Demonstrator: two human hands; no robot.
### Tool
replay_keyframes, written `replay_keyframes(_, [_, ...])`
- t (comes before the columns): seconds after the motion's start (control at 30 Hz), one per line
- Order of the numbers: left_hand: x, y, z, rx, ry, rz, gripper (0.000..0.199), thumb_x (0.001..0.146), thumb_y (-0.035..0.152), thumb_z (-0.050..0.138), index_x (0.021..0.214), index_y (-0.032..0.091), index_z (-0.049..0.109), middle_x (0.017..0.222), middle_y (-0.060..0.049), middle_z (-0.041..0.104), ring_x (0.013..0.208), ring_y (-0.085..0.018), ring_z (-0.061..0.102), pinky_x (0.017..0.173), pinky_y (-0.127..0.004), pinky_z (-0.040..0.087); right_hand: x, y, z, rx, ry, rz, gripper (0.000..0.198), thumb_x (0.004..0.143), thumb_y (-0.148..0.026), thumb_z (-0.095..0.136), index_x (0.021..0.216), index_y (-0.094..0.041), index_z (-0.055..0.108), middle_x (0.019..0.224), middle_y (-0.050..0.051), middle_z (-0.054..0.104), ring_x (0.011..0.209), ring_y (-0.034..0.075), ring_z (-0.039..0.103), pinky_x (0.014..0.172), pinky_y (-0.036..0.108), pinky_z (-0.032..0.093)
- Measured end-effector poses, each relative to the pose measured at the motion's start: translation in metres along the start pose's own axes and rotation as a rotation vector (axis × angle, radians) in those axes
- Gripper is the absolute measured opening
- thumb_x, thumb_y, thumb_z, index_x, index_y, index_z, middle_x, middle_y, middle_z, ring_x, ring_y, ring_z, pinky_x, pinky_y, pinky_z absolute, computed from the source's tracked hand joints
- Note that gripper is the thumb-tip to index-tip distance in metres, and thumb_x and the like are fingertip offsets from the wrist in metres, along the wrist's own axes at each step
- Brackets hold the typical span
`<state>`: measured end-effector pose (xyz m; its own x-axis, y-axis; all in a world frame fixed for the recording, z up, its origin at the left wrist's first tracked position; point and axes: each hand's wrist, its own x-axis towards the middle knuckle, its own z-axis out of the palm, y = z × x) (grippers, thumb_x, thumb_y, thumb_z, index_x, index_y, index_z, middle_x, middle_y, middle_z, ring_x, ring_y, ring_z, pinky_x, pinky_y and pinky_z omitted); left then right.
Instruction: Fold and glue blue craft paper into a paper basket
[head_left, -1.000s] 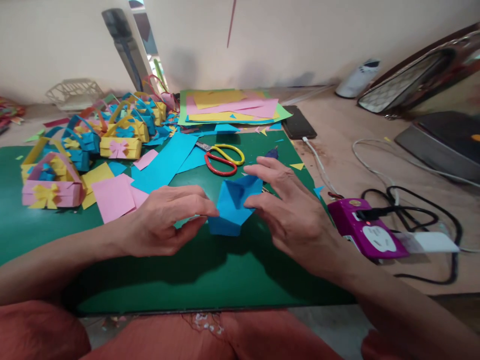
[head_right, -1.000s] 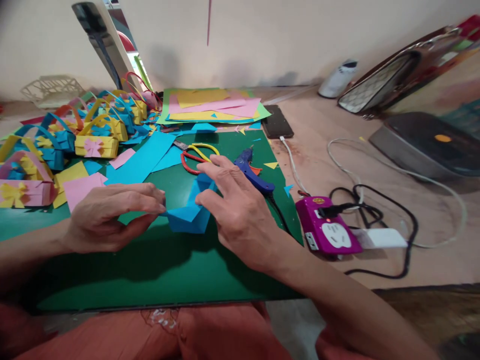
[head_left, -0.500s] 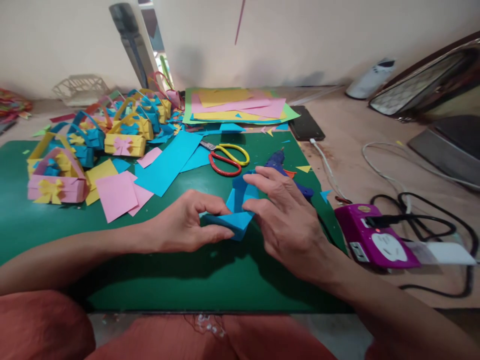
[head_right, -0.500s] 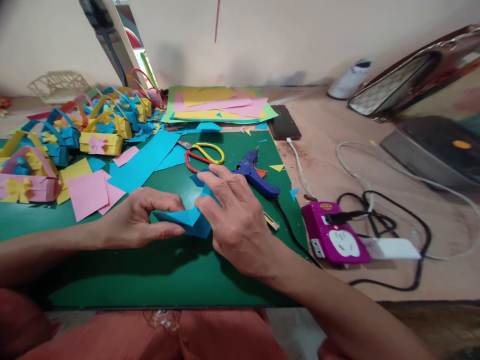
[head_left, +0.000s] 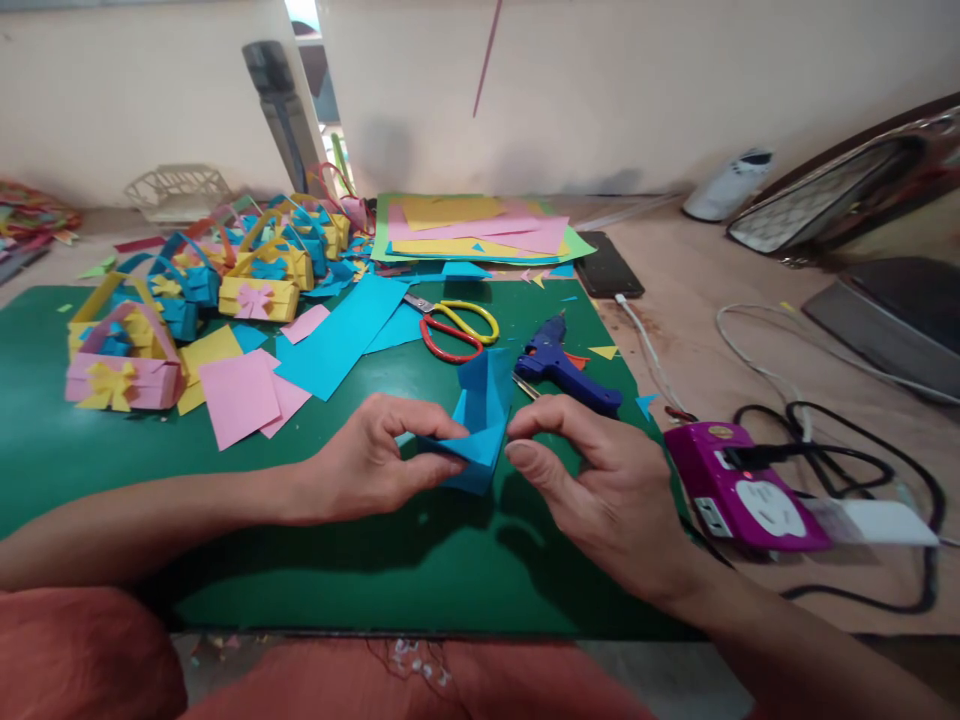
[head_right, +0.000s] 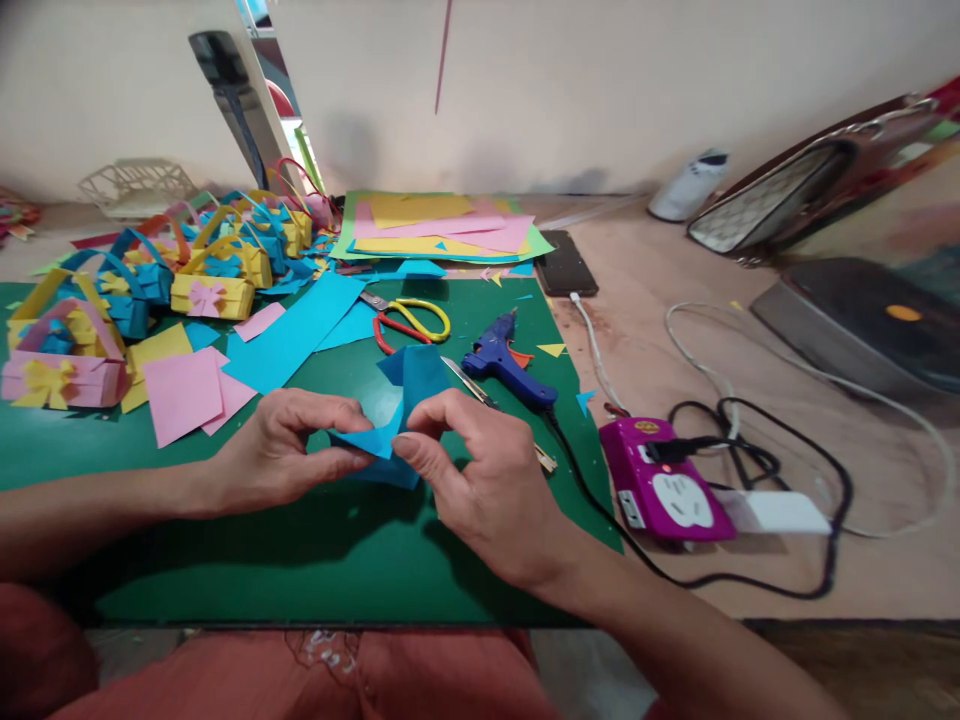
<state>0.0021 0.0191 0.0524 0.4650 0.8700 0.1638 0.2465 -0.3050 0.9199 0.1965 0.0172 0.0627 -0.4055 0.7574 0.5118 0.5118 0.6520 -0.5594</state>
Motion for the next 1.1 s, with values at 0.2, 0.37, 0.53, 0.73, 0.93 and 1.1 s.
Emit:
replay_keyframes(0.2, [-0.003,0.004,0.002,0.010,-0.078,-0.024,0.011,0.078,0.022,0.060,0.076,0.012,0.065,0.062,0.001,0.059,0.056,-0.007,0.049,0.051,-0.017,0.039,0.002,-0.004,0.004,0.075,-0.053,0.073,0.008,0.079,-0.015,0.058,0.073,-0.020,0.055,0.066,-0.005,0.061,0.058,0.007,0.056,0.056,0.018,0.043])
replay_keyframes(0.37, [-0.004,0.008,0.005,-0.031,-0.088,-0.169,0.023,0.083,0.025,0.052,0.068,0.011,0.062,0.053,0.004,0.048,0.050,-0.006,0.039,0.045,-0.016,0.033,-0.001,-0.004,0.004,0.063,-0.047,0.059,0.005,0.079,-0.015,0.057,0.079,-0.020,0.055,0.070,-0.005,0.062,0.061,0.007,0.058,0.059,0.018,0.045])
replay_keyframes(0.53, [-0.004,0.002,0.008,0.067,-0.042,0.087,0.018,0.083,0.019,0.053,0.069,0.011,0.062,0.057,0.001,0.053,0.054,-0.008,0.046,0.051,-0.019,0.037,-0.005,-0.004,0.004,0.042,-0.020,0.062,0.011,0.079,-0.018,0.058,0.088,-0.022,0.052,0.073,-0.004,0.062,0.064,0.009,0.060,0.063,0.021,0.048])
replay_keyframes(0.73, [-0.004,-0.004,0.007,0.427,-0.003,0.450,0.011,0.084,0.014,0.052,0.079,0.011,0.061,0.073,-0.007,0.063,0.068,-0.014,0.053,0.067,-0.030,0.041,-0.007,-0.005,0.004,0.015,0.001,0.062,0.018,0.079,-0.014,0.054,0.094,-0.024,0.051,0.074,-0.004,0.062,0.065,0.011,0.062,0.064,0.023,0.050])
replay_keyframes(0.93, [-0.004,-0.006,0.009,0.589,0.022,0.567,0.008,0.084,0.014,0.052,0.079,0.014,0.059,0.075,-0.006,0.063,0.068,-0.014,0.054,0.067,-0.031,0.041,-0.009,-0.007,0.002,-0.019,0.007,0.053,0.025,0.079,-0.014,0.055,0.102,-0.023,0.051,0.075,-0.004,0.062,0.065,0.011,0.062,0.064,0.023,0.050])
replay_keyframes(1.1, [-0.005,0.001,0.012,0.416,0.009,0.495,0.011,0.084,0.021,0.053,0.080,0.013,0.060,0.076,-0.007,0.065,0.069,-0.013,0.058,0.063,-0.026,0.045,-0.012,-0.007,0.003,-0.051,0.034,0.020,0.026,0.079,-0.011,0.052,0.101,-0.024,0.050,0.075,-0.004,0.063,0.064,0.011,0.062,0.063,0.023,0.050])
